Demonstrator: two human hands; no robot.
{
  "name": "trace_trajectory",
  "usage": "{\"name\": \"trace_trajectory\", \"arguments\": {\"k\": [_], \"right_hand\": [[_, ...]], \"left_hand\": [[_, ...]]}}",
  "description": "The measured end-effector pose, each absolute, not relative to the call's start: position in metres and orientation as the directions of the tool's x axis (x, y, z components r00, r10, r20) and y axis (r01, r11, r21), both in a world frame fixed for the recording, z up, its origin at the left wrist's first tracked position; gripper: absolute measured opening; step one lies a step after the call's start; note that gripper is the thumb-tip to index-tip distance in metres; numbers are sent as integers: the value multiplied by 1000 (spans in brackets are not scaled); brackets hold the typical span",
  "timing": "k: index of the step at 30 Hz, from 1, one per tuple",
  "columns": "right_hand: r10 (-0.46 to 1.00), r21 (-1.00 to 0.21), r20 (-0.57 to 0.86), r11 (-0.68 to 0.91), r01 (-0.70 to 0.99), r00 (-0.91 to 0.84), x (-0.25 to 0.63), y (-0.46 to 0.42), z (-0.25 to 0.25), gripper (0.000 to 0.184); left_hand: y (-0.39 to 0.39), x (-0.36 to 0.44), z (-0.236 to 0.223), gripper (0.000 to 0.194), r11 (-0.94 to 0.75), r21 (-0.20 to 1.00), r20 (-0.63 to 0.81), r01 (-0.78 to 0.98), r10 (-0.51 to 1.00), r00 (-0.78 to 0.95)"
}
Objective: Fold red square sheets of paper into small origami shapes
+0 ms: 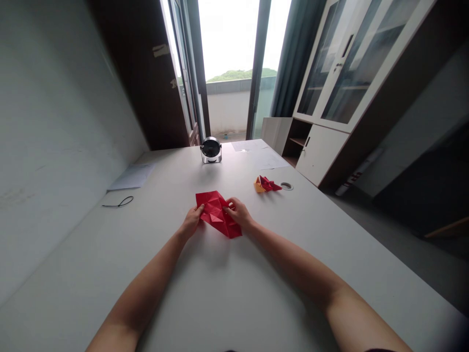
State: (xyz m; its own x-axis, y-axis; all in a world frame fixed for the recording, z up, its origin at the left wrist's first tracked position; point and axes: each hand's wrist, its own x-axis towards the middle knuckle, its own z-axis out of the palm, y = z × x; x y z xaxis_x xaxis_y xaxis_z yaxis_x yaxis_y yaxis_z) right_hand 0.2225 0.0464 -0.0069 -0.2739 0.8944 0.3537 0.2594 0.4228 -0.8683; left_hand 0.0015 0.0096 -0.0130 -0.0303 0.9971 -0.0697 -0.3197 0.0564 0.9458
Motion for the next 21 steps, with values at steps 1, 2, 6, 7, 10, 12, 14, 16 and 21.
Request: {"name": "trace_trajectory", "arguments": {"k": [1,2,6,7,10,12,14,16,21], "right_hand": [[887,-848,372,444,289,-274,223,48,-8,15],[885,-832,384,456,317,-265,223,49,-10,13],[902,-812,393,431,393,-177,225,54,-13,12],[907,-815,391,419,399,-155,226,56,-13,12],[928,-842,356,371,391,-114,229,58,-13,14],[943,-865,317,333,375,-104,231,60,-13,16],[950,-881,292,311,357,-106,231,60,-13,17],[950,-884,292,313,346,-113,230,59,-13,17],[943,-880,296,330,342,-148,227,57,-14,17]], "left_hand": [[9,2,-12,37,30,959,-43,-281,998,-40],[8,1,-11,36,-10,973,-5,-232,998,-63],[3,-5,-2,33,-195,978,208,77,950,-232],[2,-6,1,34,-227,961,261,156,929,-264],[-4,-5,9,33,-317,896,394,309,891,-227],[-8,1,14,34,-378,848,443,372,890,-106],[-12,8,17,39,-439,795,469,419,882,34],[-15,15,19,40,-499,739,493,452,858,143],[-18,17,21,15,-602,621,546,502,792,274]]}}
